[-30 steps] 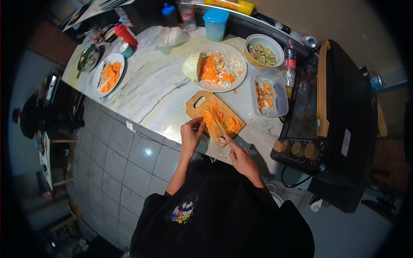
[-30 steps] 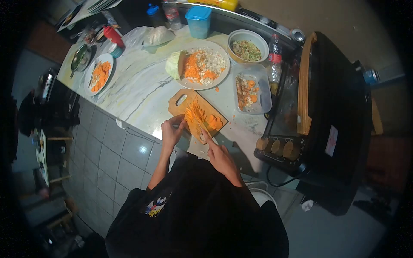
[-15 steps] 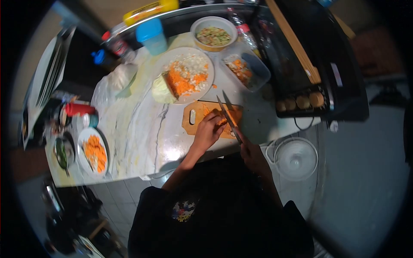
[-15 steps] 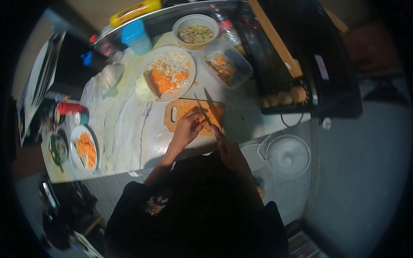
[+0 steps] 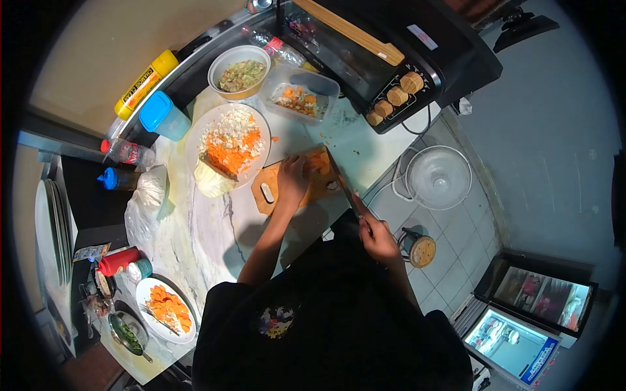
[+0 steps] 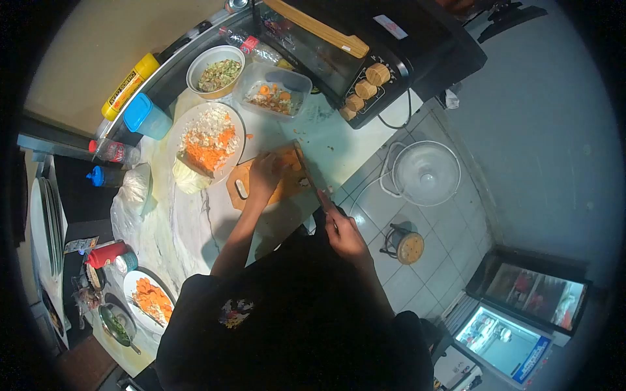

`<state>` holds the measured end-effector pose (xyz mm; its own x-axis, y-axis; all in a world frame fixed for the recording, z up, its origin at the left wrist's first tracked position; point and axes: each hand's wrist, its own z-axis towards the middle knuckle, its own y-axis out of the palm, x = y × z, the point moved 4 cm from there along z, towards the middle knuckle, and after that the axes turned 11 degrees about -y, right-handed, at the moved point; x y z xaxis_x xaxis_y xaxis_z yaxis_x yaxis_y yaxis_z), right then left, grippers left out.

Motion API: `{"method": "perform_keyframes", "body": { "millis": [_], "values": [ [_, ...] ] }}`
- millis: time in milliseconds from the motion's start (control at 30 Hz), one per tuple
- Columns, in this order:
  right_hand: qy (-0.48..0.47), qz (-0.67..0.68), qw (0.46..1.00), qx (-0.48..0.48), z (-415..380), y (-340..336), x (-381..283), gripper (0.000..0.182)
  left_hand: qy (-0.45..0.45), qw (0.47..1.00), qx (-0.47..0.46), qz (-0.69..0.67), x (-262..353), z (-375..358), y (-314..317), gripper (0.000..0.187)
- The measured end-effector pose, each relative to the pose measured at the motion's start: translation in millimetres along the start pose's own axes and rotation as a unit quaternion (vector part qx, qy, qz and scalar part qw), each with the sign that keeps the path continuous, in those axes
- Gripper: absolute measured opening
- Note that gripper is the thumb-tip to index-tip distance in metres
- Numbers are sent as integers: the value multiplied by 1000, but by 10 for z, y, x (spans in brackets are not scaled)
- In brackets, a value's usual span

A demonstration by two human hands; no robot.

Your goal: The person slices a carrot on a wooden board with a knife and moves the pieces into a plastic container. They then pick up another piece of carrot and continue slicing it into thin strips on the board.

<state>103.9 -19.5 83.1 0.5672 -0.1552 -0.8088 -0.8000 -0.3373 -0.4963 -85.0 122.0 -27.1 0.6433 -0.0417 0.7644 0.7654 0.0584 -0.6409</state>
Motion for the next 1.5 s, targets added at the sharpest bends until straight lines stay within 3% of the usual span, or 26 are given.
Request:
{"method": "perform_keyframes", "body": {
  "millis": [100,167,300,367,500,567,700,767,867,900,967,1100,1167,1233,1367,1500],
  "values": [
    [-44,-28,998,28,6,59,43,61,-18,1000,-2,-24,-25,-33,-79,16],
    [-22,2,1000,4,35,99,69,60,-65,989,0,-133,-66,-48,-158,18],
    [-47,16,999,-6,65,107,55,61,-111,984,29,-136,-153,-188,-552,13],
    [-56,-8,997,-48,73,113,96,63,-163,921,40,-351,-389,-324,-646,12],
    [-40,-40,984,-168,67,209,243,65,-202,910,17,-363,-502,-625,-856,19],
    [-212,-80,965,-130,60,285,344,66,-220,911,16,-349,-508,-753,-887,18],
    [-194,-98,964,-155,89,270,357,62,-230,895,38,-381,-539,-957,-802,16],
    [-269,-111,950,-110,109,251,383,62,-242,915,45,-321,-503,-1030,-792,18],
    [-316,-139,935,-84,181,244,446,61,-273,900,27,-339,-538,-1108,-690,16],
    [-318,-140,934,-87,222,228,441,61,-283,894,15,-346,-537,-1125,-653,15],
    [-205,-162,955,-140,348,216,533,60,-286,887,9,-363,-560,-1147,-576,14],
    [-192,-179,950,-167,422,123,370,59,-304,887,-4,-346,-544,-1132,-504,15],
    [-101,-171,958,-206,404,81,250,58,-297,899,-3,-321,-534,-1123,-514,16],
    [-131,-161,960,-188,377,90,383,59,-259,933,27,-249,-514,-1120,-542,18],
    [-233,-142,950,-151,292,123,480,59,-261,937,25,-233,-529,-1128,-541,19],
    [-153,-140,955,-213,342,170,482,62,-288,917,31,-273,-515,-1136,-521,17]
  ]
}}
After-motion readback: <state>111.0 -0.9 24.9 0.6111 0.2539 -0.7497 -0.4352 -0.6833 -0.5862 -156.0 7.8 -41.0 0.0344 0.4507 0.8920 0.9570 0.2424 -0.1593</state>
